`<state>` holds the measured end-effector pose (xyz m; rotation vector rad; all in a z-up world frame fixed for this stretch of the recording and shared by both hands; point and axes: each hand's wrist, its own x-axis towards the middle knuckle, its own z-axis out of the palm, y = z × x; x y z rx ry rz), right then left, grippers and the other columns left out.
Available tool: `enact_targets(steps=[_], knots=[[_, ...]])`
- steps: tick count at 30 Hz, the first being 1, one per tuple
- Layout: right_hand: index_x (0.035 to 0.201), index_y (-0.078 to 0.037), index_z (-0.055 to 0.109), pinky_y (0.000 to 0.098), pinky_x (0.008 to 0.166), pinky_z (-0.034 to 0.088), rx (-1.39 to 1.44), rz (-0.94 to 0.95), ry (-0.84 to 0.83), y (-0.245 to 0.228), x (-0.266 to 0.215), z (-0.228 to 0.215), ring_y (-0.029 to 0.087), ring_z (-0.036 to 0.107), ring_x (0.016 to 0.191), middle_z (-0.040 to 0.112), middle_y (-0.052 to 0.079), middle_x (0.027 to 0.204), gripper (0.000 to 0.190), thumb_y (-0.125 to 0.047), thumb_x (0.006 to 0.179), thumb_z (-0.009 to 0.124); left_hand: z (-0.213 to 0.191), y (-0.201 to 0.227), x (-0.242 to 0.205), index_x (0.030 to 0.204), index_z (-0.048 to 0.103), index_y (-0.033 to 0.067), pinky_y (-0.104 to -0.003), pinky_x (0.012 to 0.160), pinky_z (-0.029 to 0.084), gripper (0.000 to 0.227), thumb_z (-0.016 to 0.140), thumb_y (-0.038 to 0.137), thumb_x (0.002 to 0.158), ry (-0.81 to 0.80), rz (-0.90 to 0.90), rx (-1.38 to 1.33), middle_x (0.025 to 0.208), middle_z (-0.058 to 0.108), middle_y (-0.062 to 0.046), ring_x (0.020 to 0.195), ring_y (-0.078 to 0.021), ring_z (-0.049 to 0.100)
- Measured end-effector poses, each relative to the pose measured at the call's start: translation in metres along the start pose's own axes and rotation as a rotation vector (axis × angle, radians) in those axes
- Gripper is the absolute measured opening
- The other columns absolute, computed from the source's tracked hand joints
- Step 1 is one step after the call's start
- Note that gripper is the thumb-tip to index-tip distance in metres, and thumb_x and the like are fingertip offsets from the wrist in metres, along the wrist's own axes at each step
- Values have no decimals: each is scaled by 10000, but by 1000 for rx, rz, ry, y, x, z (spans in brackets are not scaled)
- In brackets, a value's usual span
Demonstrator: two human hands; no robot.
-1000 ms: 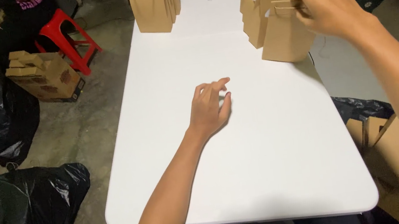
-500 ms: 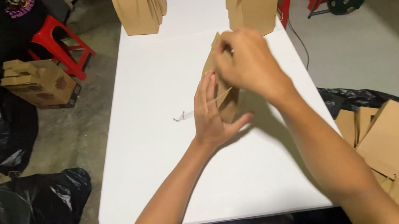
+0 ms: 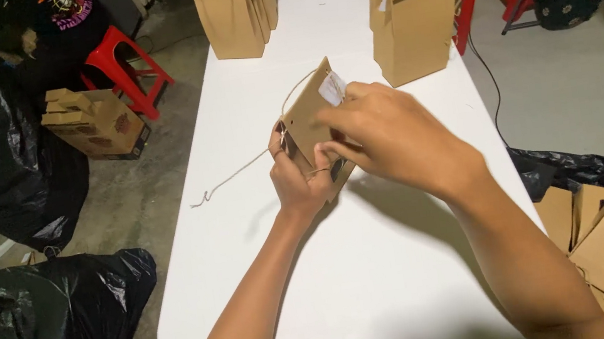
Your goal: The person ties strings on brown paper bags at a white table. They pull the strings through holes, tie knots, and place the finished bags on a stack.
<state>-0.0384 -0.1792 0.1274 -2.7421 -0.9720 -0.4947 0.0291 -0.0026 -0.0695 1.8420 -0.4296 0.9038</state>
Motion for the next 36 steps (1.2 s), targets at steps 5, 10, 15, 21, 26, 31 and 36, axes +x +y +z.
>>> enact_targets(steps=[5,10,15,21,26,31,36], knots=[[1174,-220,837,499,795,548,-110,-128,73,11,-4,25,314,608,1047,742,9,1100,259,-344,950,881,-6,-16,0,1681,247,27,-418,1061,667,798,698,290,1078,-69,-50,-182,1443,784,-227,1313,-343,815],[775,-201,758,426,686,446,-257,-244,290,7,9,60,283,530,944,561,28,927,201,-36,843,852,-8,-15,2,1610,143,112,-403,883,646,784,684,64,1044,-58,64,-300,1282,761,-281,1000,-290,814],[656,-298,784,475,1042,447,-516,-252,263,0,11,61,255,622,1203,706,-97,1077,324,14,716,848,-16,0,8,1695,301,121,-353,919,696,783,693,237,1026,-88,-122,-265,1302,843,-148,1112,-259,857],[1006,-170,876,577,1218,359,13,-249,-78,-22,4,29,238,743,870,857,-43,953,161,-307,1040,800,-6,-36,3,1459,512,72,-371,605,554,490,620,424,1136,-82,79,-17,949,731,-17,698,-185,655],[1027,-167,764,433,864,479,242,-288,-92,-34,-8,17,276,636,802,755,-5,877,202,-308,1141,675,-7,-36,1,1357,513,114,-408,614,501,560,689,324,869,-119,73,-11,1020,738,19,708,-210,534],[1104,-66,729,401,699,443,370,-374,108,-47,-12,-10,264,559,723,657,56,868,139,-146,1161,632,-6,-41,-1,1356,450,117,-424,794,613,617,706,501,947,-195,16,-104,1450,736,-35,955,-251,780],[1137,3,747,324,687,447,470,-287,284,-50,-20,-28,206,571,745,674,72,891,178,-50,1156,579,-13,-25,3,1458,458,106,-441,807,644,753,659,665,994,-183,-41,-63,1292,792,-72,1021,-304,833]])
